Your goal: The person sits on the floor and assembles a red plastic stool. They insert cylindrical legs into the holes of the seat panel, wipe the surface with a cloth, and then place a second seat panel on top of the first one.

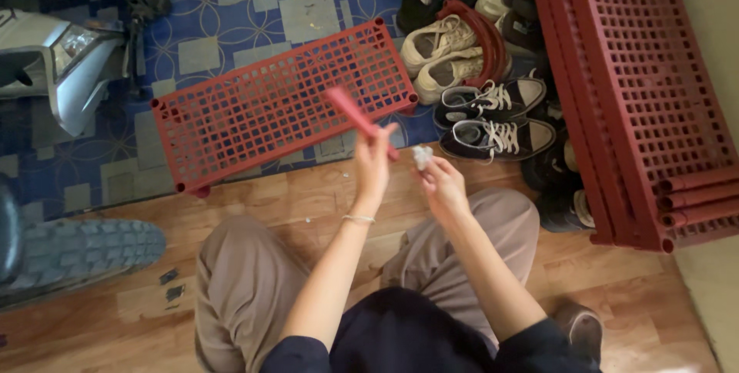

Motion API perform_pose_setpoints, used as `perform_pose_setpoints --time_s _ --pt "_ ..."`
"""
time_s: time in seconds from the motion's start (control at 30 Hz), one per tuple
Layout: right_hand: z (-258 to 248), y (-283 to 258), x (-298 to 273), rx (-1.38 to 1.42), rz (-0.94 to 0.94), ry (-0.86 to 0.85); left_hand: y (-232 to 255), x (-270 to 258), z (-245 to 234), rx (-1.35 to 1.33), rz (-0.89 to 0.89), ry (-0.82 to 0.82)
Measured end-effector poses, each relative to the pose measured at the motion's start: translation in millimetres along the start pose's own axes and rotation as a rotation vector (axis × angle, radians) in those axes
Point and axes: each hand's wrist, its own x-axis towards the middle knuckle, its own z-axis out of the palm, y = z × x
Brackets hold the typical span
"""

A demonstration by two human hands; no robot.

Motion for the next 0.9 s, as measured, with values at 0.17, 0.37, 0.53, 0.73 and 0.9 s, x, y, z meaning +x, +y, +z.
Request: perform_pose_setpoints --time_s 0.17,0.37,0.53,0.73,0.9 --pt "-33 -13 42 0.003 -0.121 -0.019 -56 66 -49 -0.186 -0.5 0.414" --pt "-21 -11 133 -0.579 -0.226 -0.065 -74 101 -62 -0.428 -0.199 0.467" --pt "-21 -10 167 -0.745 -0.064 0.054 -55 83 -95 0.082 -0.05 0.207" --pt "-46 1 93 -0.78 0.22 -0.159 -23 54 -185 0.317 -0.166 0.06" --pt "-62 10 64 -0.8 0.283 0.111 8 45 -259 0.368 -0.333 -0.086"
